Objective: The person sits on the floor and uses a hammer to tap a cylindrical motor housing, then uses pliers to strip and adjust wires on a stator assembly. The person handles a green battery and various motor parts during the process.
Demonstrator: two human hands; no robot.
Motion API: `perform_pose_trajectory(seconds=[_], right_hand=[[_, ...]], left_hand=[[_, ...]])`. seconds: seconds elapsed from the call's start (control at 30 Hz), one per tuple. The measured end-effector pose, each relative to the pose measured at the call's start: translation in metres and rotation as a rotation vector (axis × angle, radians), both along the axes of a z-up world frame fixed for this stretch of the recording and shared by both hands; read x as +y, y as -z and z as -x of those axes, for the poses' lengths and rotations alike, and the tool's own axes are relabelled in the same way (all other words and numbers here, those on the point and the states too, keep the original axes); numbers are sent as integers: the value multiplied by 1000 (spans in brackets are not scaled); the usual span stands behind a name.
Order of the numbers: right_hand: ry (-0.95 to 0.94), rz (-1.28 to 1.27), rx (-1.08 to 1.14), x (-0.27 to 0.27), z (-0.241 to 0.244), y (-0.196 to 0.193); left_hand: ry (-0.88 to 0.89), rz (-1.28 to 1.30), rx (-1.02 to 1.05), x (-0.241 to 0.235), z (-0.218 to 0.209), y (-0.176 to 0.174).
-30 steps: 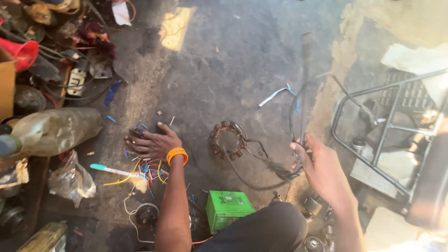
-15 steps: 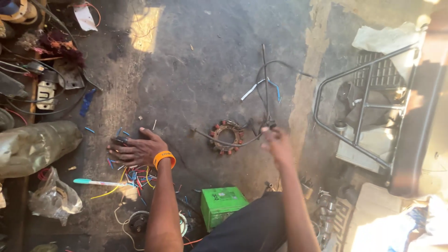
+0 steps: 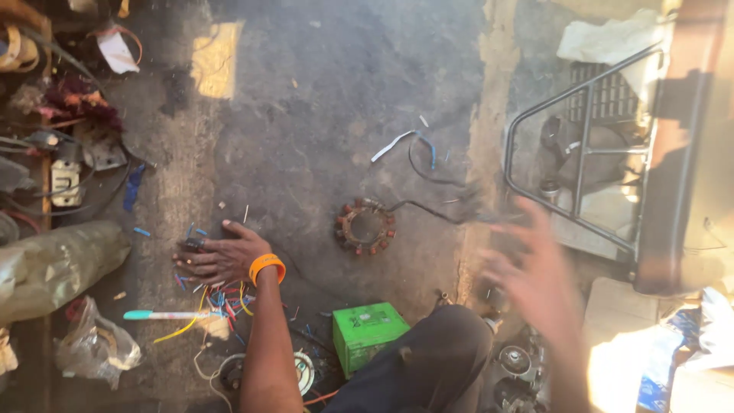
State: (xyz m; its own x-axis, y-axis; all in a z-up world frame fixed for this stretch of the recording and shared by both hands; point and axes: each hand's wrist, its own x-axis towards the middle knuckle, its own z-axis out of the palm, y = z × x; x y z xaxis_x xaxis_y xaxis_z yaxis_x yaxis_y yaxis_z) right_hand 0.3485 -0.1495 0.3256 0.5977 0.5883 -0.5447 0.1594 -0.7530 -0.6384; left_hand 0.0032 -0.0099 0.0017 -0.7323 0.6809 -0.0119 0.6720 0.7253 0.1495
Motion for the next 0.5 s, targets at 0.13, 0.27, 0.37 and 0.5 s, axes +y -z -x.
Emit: perform_pose_trajectory(seconds=[0.13, 0.27, 0.37, 0.5], right_hand=[[-366, -56, -660, -30, -16, -133], [-432, -193, -858, 21, -34, -164], [-651, -416, -925, 110, -42, -152], [-895, -663, -976, 258, -10, -102]], left_hand=[[8, -9, 12, 0, 3, 4], [13, -63, 19, 4, -6, 11], [-52, -33, -30, 3, 1, 14], [-15, -116, 31, 2, 5, 11]])
